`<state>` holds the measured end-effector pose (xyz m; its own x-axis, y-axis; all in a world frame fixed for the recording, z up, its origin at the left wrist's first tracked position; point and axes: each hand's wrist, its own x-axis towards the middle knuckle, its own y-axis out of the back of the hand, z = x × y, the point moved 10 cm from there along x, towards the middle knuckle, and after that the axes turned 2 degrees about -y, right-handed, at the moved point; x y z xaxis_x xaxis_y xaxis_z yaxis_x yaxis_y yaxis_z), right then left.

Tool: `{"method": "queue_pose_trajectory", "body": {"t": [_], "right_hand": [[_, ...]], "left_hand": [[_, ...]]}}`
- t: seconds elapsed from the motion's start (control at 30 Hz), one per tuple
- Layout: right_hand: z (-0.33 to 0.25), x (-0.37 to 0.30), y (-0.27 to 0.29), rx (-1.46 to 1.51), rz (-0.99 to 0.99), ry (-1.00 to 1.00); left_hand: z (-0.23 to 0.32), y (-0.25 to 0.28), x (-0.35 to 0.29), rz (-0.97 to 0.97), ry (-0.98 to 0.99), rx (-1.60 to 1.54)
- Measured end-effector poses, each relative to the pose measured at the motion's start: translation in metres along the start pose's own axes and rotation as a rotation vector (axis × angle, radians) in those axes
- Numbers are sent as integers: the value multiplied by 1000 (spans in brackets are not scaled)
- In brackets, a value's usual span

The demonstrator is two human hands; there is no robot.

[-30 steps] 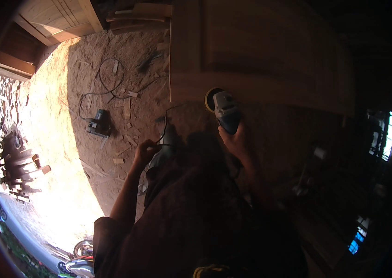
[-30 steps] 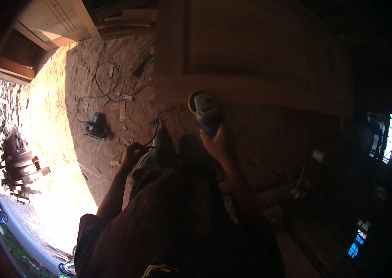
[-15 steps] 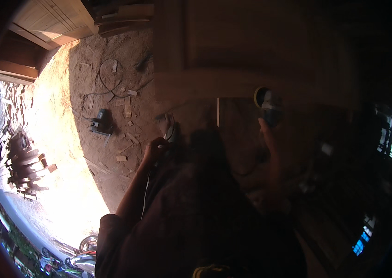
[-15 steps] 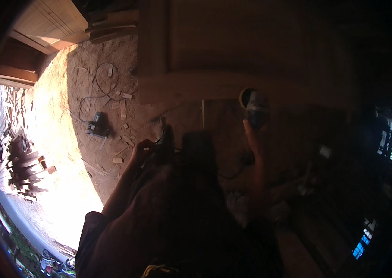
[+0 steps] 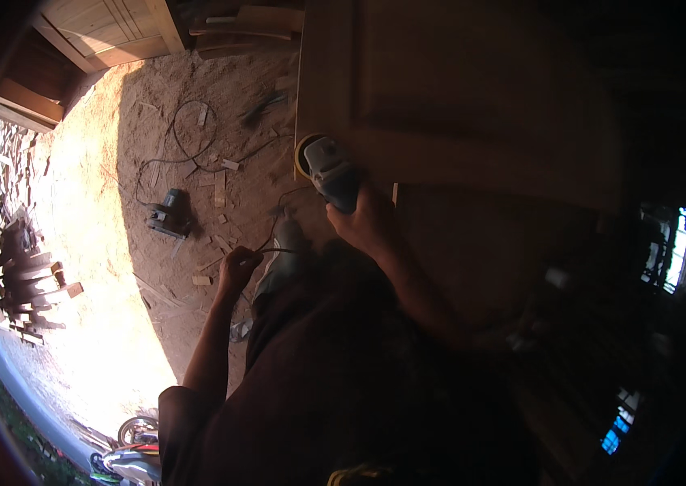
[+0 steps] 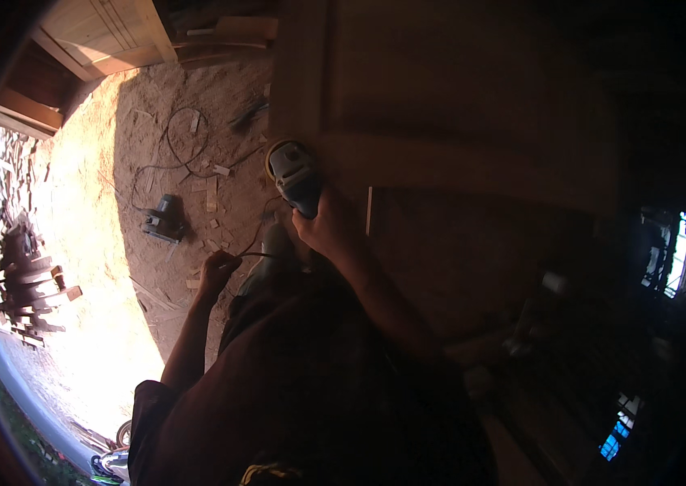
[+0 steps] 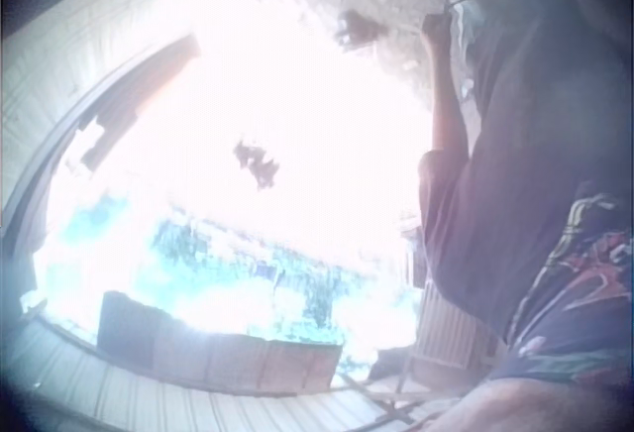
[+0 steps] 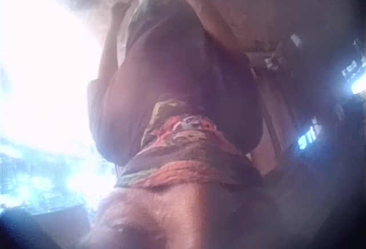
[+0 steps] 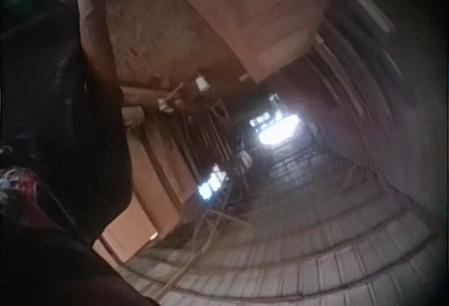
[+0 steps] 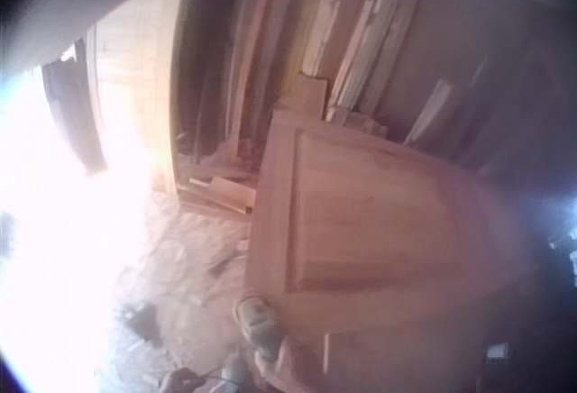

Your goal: The person uses an orbital sander to smooth the surface of a large wooden door panel. They move the sander across the flat areas and along the raised edges, holding the power cord with the other hand to keep it clear of the work area.

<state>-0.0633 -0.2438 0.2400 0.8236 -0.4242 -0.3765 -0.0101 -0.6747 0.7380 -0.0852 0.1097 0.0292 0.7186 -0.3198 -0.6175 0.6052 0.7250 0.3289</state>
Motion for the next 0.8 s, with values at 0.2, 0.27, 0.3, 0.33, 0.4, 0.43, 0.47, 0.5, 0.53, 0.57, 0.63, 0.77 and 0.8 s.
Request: {"method": "queue_pose_trajectory", "body": {"t": [0.2,0.27,0.3,0.33,0.4,0.43,0.47,0.5,0.53,0.57,0.63,0.77,0.8], "right_hand": [[157,-15,13,212,187,-98],[191,-13,25,238,161,-213],[197,-17,37,207,163,-258],[203,-21,50,179,168,-304],[217,-29,75,323,176,-392],[220,-34,81,402,178,-435],[216,-44,102,363,346,-421],[223,-50,123,161,372,-392],[234,-52,148,-44,384,-353],[269,-60,164,97,370,-456],[338,-70,182,385,328,-652],[330,-63,194,486,351,-542],[311,-64,186,472,311,-511]], "left_hand": [[-7,-49,17,-164,-98,-76],[10,-64,27,-174,-143,-102],[20,-72,30,-181,-166,-110],[36,-75,35,-182,-195,-82],[71,-78,40,-182,-252,-28],[83,-82,40,-202,-236,-8],[95,-86,39,-221,-220,10],[105,-92,38,-240,-203,31],[108,-98,35,-249,-190,35],[112,-107,33,-257,-176,39],[96,-114,29,-268,-148,31],[83,-116,15,-211,-111,-14],[88,-109,9,-195,-106,-1]]}}
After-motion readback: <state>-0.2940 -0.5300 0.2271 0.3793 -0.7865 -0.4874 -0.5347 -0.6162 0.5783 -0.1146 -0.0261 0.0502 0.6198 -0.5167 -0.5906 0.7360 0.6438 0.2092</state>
